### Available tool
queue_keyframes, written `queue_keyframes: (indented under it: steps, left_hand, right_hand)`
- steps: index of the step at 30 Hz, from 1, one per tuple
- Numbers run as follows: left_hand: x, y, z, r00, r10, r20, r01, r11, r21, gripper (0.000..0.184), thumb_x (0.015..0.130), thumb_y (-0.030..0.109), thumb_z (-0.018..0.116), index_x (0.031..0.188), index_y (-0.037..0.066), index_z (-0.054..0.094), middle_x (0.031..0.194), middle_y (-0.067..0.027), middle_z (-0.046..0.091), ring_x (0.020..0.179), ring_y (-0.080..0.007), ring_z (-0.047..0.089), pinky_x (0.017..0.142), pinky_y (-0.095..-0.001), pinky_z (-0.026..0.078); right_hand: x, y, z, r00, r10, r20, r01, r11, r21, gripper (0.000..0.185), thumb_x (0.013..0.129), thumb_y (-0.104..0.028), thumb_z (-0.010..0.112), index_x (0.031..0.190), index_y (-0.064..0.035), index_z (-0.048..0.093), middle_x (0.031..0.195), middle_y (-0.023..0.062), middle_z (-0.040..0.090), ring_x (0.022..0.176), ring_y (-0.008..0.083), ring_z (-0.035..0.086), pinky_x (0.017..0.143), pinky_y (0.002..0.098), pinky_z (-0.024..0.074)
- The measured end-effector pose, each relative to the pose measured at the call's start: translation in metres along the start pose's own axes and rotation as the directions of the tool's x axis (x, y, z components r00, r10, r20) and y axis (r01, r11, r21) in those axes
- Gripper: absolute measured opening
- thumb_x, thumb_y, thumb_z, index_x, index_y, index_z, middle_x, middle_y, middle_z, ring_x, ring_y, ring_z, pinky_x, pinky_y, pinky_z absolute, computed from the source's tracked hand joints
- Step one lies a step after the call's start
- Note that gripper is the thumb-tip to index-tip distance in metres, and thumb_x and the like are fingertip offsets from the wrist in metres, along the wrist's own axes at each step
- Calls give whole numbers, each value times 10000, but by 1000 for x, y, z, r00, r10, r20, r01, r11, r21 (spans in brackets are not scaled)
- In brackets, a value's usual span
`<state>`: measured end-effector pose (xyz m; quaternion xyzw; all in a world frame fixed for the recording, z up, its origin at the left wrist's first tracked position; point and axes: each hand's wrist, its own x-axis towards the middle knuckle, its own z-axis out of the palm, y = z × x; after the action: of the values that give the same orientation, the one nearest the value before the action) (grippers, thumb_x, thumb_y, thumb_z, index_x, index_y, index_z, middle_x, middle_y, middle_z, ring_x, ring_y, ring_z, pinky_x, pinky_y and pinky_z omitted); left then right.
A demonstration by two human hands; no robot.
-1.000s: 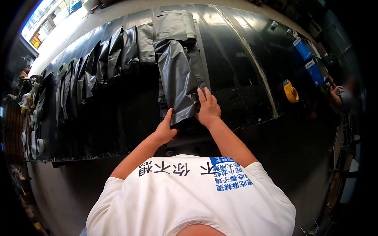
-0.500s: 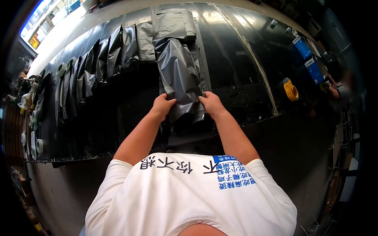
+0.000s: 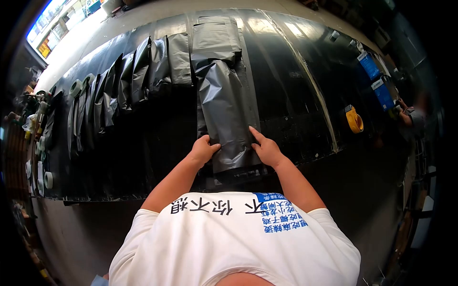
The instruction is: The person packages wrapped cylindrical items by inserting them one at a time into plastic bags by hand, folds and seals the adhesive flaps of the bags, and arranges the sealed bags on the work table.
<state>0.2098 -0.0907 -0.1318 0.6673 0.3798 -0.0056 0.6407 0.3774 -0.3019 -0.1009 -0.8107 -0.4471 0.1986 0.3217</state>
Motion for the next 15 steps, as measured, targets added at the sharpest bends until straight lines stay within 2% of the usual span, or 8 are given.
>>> queue_keyframes:
  steps: [1, 2, 5, 6, 9, 10, 12, 15]
  left_hand:
    - [-5, 8, 0, 1000, -10, 0, 10, 1000, 26, 265, 877, 154, 729, 1084, 18, 633, 847, -67, 655, 708, -159, 599, 593, -304, 485]
    - [-9, 14, -2, 999, -30, 17, 29, 999, 46, 247, 887, 140, 720, 1082, 19, 626, 856, -52, 642, 732, -152, 601, 617, -300, 493]
    - [-11, 26, -14, 990, -111, 88, 106, 993, 59, 287, 898, 126, 708, 1141, 18, 600, 946, -33, 589, 840, -156, 608, 710, -301, 533]
    - [-7, 29, -19, 992, -97, 83, 100, 994, -35, 358, 906, 130, 698, 1218, 19, 560, 998, -41, 596, 897, -163, 608, 763, -315, 532]
    - [27, 45, -36, 1000, 15, -26, -22, 958, -287, 673, 902, 151, 691, 1443, -66, 353, 1137, -125, 639, 969, -185, 630, 811, -316, 546]
    - [50, 53, -47, 997, 59, -47, -69, 972, -224, 738, 910, 154, 679, 1479, -77, 270, 1237, -158, 611, 1084, -209, 615, 890, -321, 513]
    - [104, 72, -56, 968, 147, -204, -202, 939, -279, 774, 891, 219, 708, 1469, -80, 290, 1237, -166, 607, 1053, -234, 610, 901, -336, 489]
    - [199, 95, -74, 959, 85, -270, -178, 924, -339, 854, 858, 312, 743, 1464, -87, 293, 1206, -175, 604, 1016, -248, 598, 907, -363, 476]
  right_hand:
    - [3, -8, -3, 999, -48, 19, 49, 998, -49, 615, 927, -140, 629, 1500, -199, 412, 1024, 178, 687, 895, 344, 644, 889, 394, 507]
    - [5, -18, -8, 985, 122, 121, -115, 992, -57, 566, 921, -177, 635, 1461, -198, 470, 1156, 176, 657, 1045, 374, 617, 937, 426, 500]
    - [24, -60, -35, 952, 266, 150, -173, 875, -452, 511, 889, -182, 666, 1389, -200, 563, 1244, 153, 613, 1131, 343, 580, 968, 412, 487]
    - [37, -56, -37, 989, 145, 27, -114, 871, -478, 433, 865, -184, 685, 1296, -177, 640, 1287, 133, 584, 1173, 320, 557, 977, 407, 484]
    - [114, -46, -40, 930, -260, -259, 193, 947, -256, 348, 871, -200, 671, 1192, -65, 666, 1249, 138, 620, 1166, 341, 569, 997, 425, 470]
    - [149, -44, -41, 932, -227, -282, 193, 971, -142, 372, 875, -204, 669, 1209, -43, 650, 1257, 151, 619, 1175, 347, 568, 1004, 424, 465]
    - [217, -36, -35, 937, -148, -316, 186, 978, 91, 422, 883, -211, 665, 1244, 2, 618, 1272, 178, 617, 1194, 360, 566, 1017, 422, 457]
    - [322, 9, -8, 902, 250, -352, -115, 926, 360, 526, 918, -249, 687, 1338, 30, 538, 1277, 184, 617, 1147, 277, 597, 969, 372, 464]
